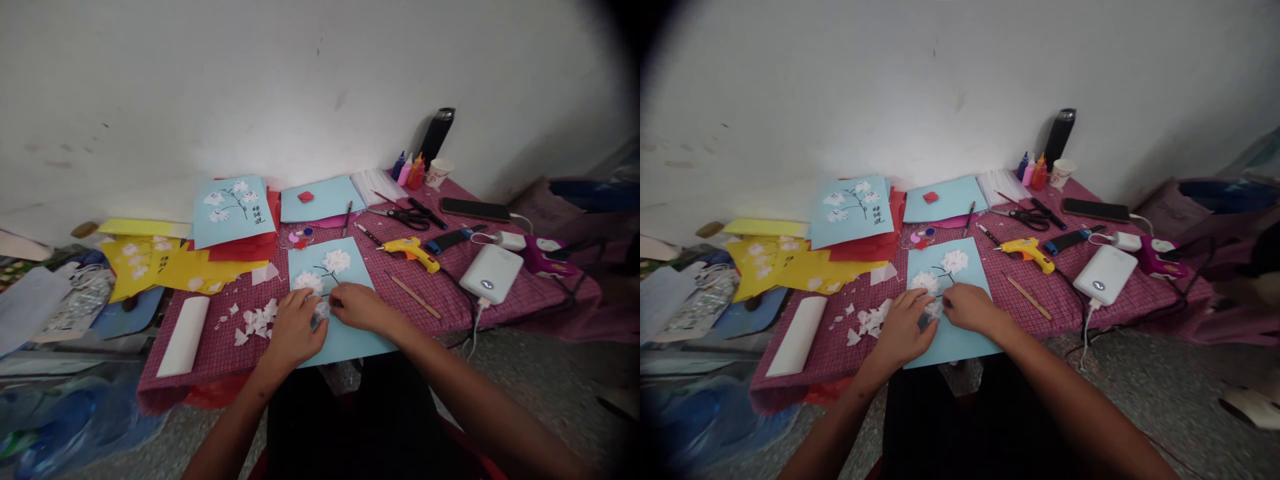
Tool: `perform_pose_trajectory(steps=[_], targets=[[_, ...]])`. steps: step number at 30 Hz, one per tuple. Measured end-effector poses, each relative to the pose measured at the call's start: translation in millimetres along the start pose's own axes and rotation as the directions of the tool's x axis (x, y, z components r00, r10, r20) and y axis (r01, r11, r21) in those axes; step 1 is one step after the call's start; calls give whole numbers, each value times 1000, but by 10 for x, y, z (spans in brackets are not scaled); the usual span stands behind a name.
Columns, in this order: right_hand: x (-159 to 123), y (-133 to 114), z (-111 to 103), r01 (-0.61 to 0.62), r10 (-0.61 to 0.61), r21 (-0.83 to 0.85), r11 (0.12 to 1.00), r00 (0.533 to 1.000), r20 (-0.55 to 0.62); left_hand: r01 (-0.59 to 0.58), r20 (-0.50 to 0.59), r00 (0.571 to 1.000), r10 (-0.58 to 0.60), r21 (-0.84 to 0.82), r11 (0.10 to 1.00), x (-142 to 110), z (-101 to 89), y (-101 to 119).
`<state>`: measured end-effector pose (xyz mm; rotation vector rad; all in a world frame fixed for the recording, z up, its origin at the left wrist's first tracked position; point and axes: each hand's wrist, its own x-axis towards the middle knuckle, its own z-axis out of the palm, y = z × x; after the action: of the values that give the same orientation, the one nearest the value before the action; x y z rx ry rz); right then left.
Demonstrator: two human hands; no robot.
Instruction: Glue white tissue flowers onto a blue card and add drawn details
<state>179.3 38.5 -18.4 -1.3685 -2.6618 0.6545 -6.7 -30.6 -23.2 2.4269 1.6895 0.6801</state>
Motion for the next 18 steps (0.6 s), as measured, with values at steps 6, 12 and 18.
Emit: perform_pose_trajectory(steps=[6,12,18], targets=[[39,-7,9,8,-8,-8,1000,1000,-8,30,-21,999,-30,-13,999,6,17,18],[80,-42,24,23,-24,-14,1000,999,-29,20,-42,999,-21,-25,999,25,24,-10],[79,-62,52,-8,7,-29,1000,999,-52,6,-30,1000,-7,-28,1000,51,38,-36]])
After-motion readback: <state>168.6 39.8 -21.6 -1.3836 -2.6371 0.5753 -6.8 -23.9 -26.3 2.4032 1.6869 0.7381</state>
